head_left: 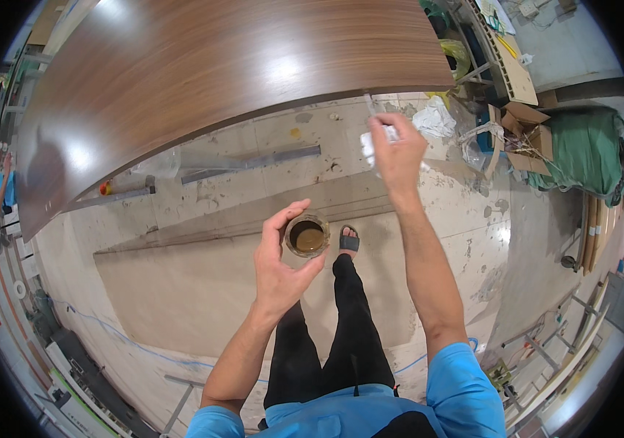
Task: The person applies a liquid finish to the edge of a large wooden tabletop using a small brush and a cloth. The person repeatedly dips the brush into a can and wipes the edge while another person wipes the tabletop surface nearby.
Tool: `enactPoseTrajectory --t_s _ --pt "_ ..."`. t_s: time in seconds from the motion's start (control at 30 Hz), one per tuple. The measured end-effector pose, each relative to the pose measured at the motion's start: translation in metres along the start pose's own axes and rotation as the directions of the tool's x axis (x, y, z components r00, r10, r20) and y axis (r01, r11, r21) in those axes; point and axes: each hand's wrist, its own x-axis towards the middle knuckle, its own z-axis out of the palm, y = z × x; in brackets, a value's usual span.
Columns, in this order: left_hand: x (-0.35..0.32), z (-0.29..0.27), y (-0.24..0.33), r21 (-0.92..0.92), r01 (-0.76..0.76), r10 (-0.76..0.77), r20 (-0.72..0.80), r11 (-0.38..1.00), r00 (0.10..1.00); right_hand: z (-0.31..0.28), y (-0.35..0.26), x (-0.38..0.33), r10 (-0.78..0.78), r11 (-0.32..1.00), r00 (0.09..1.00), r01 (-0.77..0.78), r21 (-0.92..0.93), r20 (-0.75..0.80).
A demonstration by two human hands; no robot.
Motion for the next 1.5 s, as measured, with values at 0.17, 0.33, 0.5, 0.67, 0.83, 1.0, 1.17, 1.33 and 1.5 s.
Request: enactPoseTrajectory --t_s 0.17,0.33,0.5,0.67,0.83,1.0,1.17,1.33,1.5 --pt "-0.006 -0.013 -0.002 0.01 -0.001 0.001 -0.005 1.0 1.0 0.022 -0.011 -0.022 -0.003 0.999 1.0 0.004 0.044 -0.018" --pt "-0.01 -0.024 -0.005 -0.012 -0.017 0.016 -0.041 1.0 0.999 0.03 -0.01 -0.016 0.056 0.992 0.993 -0.043 0.121 -0.101" --pt "-0.016 -0.032 -0.008 -0.026 0.01 -0.011 -0.065 1.0 0.998 0.067 -0.029 -0.036 -0.049 0.994 0.998 0.043 0.103 0.049" --pt "-0.023 -0.047 -0.012 -0.052 -0.006 0.001 -0.093 0.999 0.996 0.064 -0.033 -0.036 0.024 0.998 0.989 -0.015 0.063 -0.147" --pt "-0.03 -0.058 -0.016 -0.073 0.006 -0.015 -0.121 0.997 0.993 0.1 -0.047 -0.048 -0.071 0.99 0.996 0.065 0.122 0.045" --pt "-0.038 -0.071 -0.019 -0.087 0.02 -0.033 -0.143 0.996 0.989 0.111 -0.06 -0.062 -0.085 0.991 0.996 0.082 0.11 0.023" --pt "-0.045 -0.085 -0.024 -0.085 0.011 -0.024 -0.161 0.996 0.987 0.102 -0.057 -0.054 -0.018 0.994 0.998 0.024 0.102 -0.057" --pt "-0.051 -0.093 -0.029 -0.068 0.017 -0.028 -0.175 0.998 0.984 0.131 -0.074 -0.071 -0.096 0.98 0.986 0.069 0.185 0.138" --pt "-0.057 -0.107 -0.033 -0.062 -0.021 0.008 -0.203 0.998 0.979 0.116 -0.075 -0.068 0.036 0.993 0.998 -0.03 0.115 -0.048"
